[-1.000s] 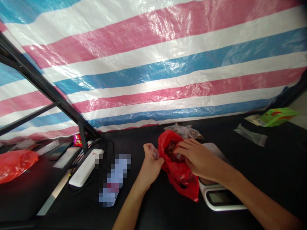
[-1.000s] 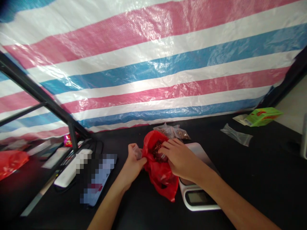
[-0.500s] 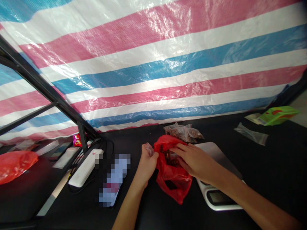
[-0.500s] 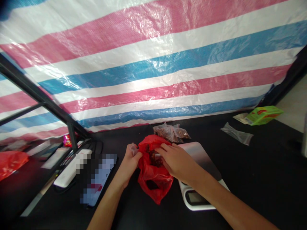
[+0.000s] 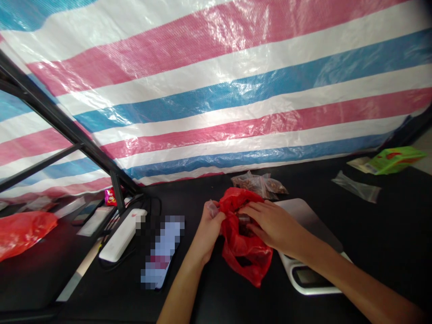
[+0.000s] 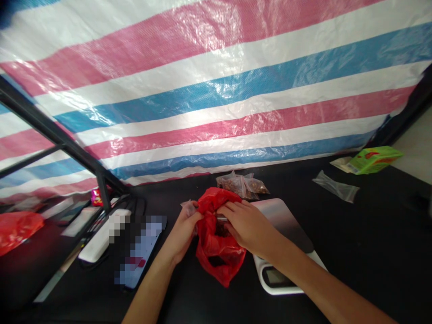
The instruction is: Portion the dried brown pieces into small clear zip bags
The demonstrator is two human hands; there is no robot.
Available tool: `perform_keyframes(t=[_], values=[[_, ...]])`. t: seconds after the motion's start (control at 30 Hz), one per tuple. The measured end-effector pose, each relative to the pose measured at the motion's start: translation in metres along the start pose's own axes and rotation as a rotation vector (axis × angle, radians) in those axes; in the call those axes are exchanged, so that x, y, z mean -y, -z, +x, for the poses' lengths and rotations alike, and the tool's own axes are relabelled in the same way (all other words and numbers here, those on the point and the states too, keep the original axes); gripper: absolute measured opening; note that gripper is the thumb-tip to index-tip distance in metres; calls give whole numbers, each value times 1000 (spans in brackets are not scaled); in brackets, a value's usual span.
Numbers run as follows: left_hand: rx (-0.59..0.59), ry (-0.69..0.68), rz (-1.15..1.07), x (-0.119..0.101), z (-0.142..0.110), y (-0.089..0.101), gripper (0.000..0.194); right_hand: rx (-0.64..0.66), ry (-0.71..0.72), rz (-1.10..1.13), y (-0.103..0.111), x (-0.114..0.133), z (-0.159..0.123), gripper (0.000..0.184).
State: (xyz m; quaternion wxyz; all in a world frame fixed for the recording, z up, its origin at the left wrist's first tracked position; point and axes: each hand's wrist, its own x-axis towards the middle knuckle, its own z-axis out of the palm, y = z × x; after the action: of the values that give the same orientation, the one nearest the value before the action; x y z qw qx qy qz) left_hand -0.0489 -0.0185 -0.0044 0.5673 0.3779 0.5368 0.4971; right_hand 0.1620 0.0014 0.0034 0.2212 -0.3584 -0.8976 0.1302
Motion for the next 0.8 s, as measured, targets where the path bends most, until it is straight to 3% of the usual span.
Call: perform_keyframes(t=[0.23,0.4,0.63,0.8], values=[[26,-29,10,0,0,-3,30,-28,-14,-83,-8,3,-1,34],[-1,5,-26,-2,2,-2,32,-47,-100,-19,-2,6,1,32],[-224,-452,350,0,7,2,24,-94,-228,239,7,13,7,21],[-155,-558,553,0,2,0,20,-207,-182,383,9,17,9,27]])
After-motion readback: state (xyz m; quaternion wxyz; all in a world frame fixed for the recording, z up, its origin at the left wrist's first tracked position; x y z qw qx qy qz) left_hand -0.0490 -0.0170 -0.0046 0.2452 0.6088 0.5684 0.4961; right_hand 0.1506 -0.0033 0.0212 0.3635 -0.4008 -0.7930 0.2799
